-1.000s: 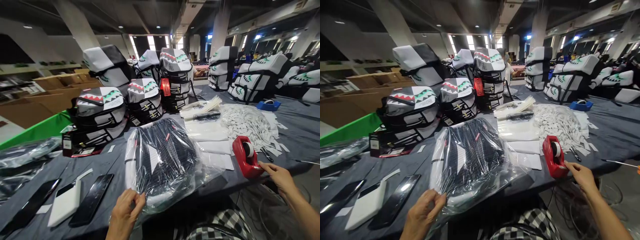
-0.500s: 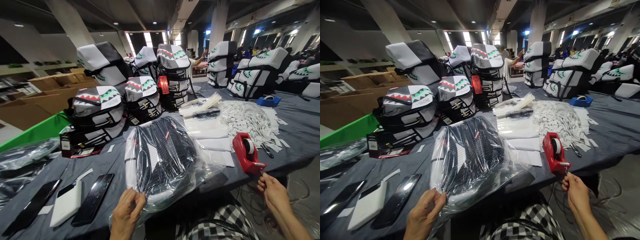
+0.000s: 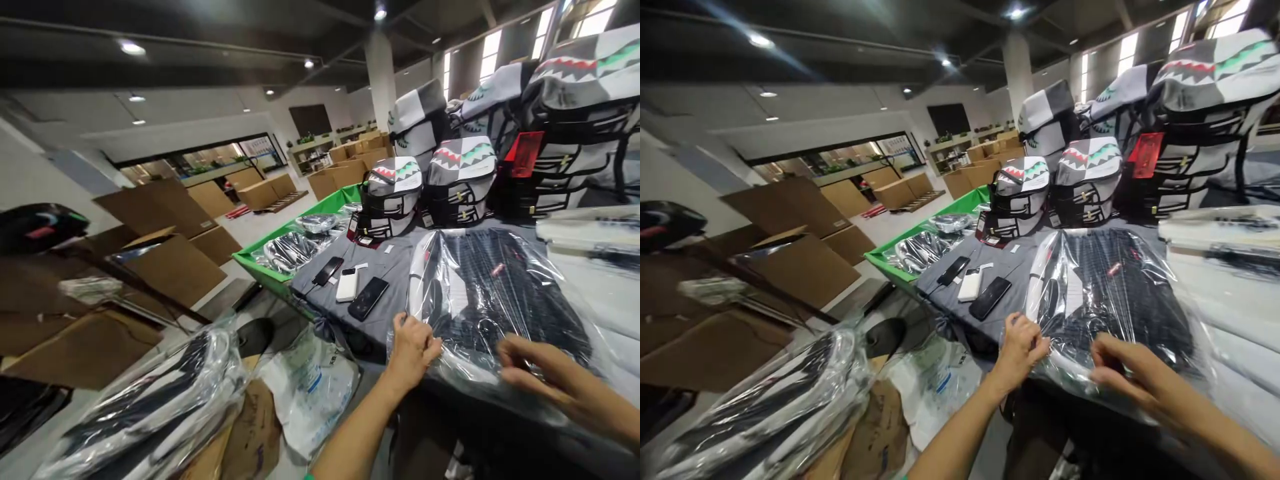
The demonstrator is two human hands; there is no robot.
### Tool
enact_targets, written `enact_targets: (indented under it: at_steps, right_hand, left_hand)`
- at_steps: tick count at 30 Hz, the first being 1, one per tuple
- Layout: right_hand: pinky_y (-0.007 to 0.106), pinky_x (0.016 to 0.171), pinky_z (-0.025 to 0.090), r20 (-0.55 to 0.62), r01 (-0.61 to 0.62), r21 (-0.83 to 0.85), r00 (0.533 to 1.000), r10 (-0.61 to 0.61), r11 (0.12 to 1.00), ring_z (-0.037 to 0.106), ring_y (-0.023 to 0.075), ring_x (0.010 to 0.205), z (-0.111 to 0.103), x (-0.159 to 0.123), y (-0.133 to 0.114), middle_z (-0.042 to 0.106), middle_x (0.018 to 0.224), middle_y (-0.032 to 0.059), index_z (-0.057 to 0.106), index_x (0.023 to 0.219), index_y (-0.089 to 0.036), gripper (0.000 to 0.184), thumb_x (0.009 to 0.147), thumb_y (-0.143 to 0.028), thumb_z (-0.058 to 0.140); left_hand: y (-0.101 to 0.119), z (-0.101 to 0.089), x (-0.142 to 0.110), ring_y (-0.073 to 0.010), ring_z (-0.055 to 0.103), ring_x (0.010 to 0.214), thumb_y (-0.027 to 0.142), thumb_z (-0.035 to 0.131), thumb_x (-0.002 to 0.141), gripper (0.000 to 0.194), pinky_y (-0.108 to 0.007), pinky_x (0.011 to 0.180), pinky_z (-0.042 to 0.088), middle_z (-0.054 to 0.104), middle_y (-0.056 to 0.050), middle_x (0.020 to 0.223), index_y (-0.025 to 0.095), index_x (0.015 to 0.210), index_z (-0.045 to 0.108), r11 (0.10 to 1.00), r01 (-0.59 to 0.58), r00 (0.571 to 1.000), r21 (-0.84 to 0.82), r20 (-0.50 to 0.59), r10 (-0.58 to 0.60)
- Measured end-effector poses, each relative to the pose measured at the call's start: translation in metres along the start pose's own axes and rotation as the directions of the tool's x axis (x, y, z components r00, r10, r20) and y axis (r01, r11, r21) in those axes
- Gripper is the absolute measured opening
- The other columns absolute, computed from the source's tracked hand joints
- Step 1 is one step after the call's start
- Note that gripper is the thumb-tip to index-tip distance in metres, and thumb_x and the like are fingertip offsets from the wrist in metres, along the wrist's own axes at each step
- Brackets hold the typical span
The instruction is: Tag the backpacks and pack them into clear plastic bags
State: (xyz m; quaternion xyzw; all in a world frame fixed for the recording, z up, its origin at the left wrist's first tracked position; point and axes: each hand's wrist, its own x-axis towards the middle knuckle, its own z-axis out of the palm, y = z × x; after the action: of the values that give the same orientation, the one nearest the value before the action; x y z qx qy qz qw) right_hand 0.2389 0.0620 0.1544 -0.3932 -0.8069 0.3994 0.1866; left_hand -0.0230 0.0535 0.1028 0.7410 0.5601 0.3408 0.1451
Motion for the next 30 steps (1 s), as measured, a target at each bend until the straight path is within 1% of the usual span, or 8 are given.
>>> enact_targets:
  at_steps: [7, 11, 16, 20, 22, 23, 26, 30]
  right_hand:
    - [0.026, 0.060, 0.027, 0.397, 0.163, -0.242, 0.916, -0.056, 0.956, 0.039, 0.0128, 0.062, 0.005, 0.105, -0.003, 0.050, 0.069, -0.0040, 0.046, 0.078, -0.022, 0.032, 0.087, -0.050, 0.058]
    - [0.027, 0.059, 0.028, 0.297, 0.111, -0.386, 0.955, 0.010, 0.916, 0.047, 0.0156, 0.061, 0.000, 0.108, 0.012, 0.055, 0.068, -0.0030, 0.046, 0.078, -0.024, 0.043, 0.079, -0.060, 0.068]
    - [0.030, 0.062, 0.037, 0.012, 0.136, -0.497, 0.989, -0.150, 0.857, 0.057, 0.0207, 0.067, -0.001, 0.087, 0.007, 0.061, 0.072, 0.0035, 0.047, 0.074, -0.024, 0.030, 0.089, -0.050, 0.052]
    - [0.028, 0.054, 0.034, 0.092, 0.085, -0.457, 0.995, -0.048, 0.885, 0.056, 0.0182, 0.053, 0.032, 0.073, 0.007, 0.060, 0.063, -0.0006, 0.047, 0.074, -0.025, 0.030, 0.088, -0.052, 0.050]
    - [0.028, 0.052, 0.031, 0.086, 0.046, -0.499, 0.996, -0.004, 0.865, 0.057, 0.0194, 0.051, 0.046, 0.075, 0.009, 0.060, 0.061, -0.0012, 0.045, 0.072, -0.025, 0.032, 0.086, -0.053, 0.052]
    - [0.029, 0.052, 0.030, 0.074, 0.037, -0.523, 0.997, 0.002, 0.851, 0.058, 0.0206, 0.051, 0.051, 0.078, 0.010, 0.061, 0.061, -0.0011, 0.045, 0.072, -0.025, 0.032, 0.084, -0.053, 0.054]
    - [0.029, 0.051, 0.025, 0.018, 0.025, -0.590, 1.000, -0.018, 0.807, 0.065, 0.0262, 0.056, 0.059, 0.089, 0.006, 0.063, 0.060, 0.0003, 0.047, 0.070, -0.025, 0.032, 0.078, -0.052, 0.062]
    - [0.027, 0.050, 0.024, -0.037, 0.044, -0.620, 0.996, -0.085, 0.783, 0.070, 0.0275, 0.062, 0.054, 0.085, 0.003, 0.067, 0.067, 0.0011, 0.053, 0.075, -0.025, 0.031, 0.076, -0.051, 0.070]
  left_hand:
    - [-0.005, 0.002, -0.002, -0.0170, 0.051, 0.084, 0.016, 0.062, 0.087, 0.027, -0.033, 0.086, 0.038, 0.050, 0.003, 0.071, 0.020, 0.069, 0.043, 0.996, 0.006, 1.000, -0.091, 0.023, -0.004]
    - [-0.009, 0.002, -0.005, -0.0169, 0.051, 0.083, 0.017, 0.060, 0.089, 0.025, -0.033, 0.087, 0.039, 0.052, 0.002, 0.073, 0.021, 0.070, 0.044, 0.994, -0.024, 1.000, -0.110, 0.004, 0.024]
    - [-0.003, 0.012, -0.010, -0.0184, 0.055, 0.085, 0.017, 0.063, 0.085, 0.025, -0.035, 0.091, 0.040, 0.056, 0.001, 0.071, 0.021, 0.067, 0.046, 0.993, 0.022, 1.000, -0.113, -0.003, -0.023]
    - [-0.029, -0.009, 0.011, -0.0175, 0.061, 0.081, 0.031, 0.065, 0.088, 0.015, -0.034, 0.089, 0.045, 0.063, 0.001, 0.072, 0.020, 0.079, 0.061, 0.956, 0.113, 0.992, -0.271, 0.092, -0.091]
    - [-0.056, -0.039, 0.027, -0.0152, 0.063, 0.071, 0.037, 0.059, 0.092, 0.020, -0.030, 0.078, 0.048, 0.064, 0.000, 0.074, 0.019, 0.098, 0.065, 0.893, 0.294, 0.953, -0.342, 0.037, -0.300]
    - [-0.069, -0.056, 0.034, -0.0143, 0.062, 0.066, 0.037, 0.055, 0.094, 0.023, -0.028, 0.074, 0.049, 0.064, 0.001, 0.073, 0.018, 0.104, 0.065, 0.845, 0.413, 0.884, -0.339, -0.074, -0.461]
    - [-0.088, -0.087, 0.047, -0.0171, 0.062, 0.068, 0.030, 0.046, 0.096, 0.025, -0.031, 0.076, 0.049, 0.062, -0.001, 0.069, 0.016, 0.105, 0.065, 0.811, 0.513, 0.784, -0.283, -0.231, -0.576]
    - [-0.054, -0.056, 0.040, -0.0194, 0.065, 0.086, 0.030, 0.056, 0.092, 0.022, -0.034, 0.087, 0.051, 0.070, -0.004, 0.092, 0.019, 0.107, 0.068, 0.878, 0.411, 0.873, -0.244, -0.172, -0.456]
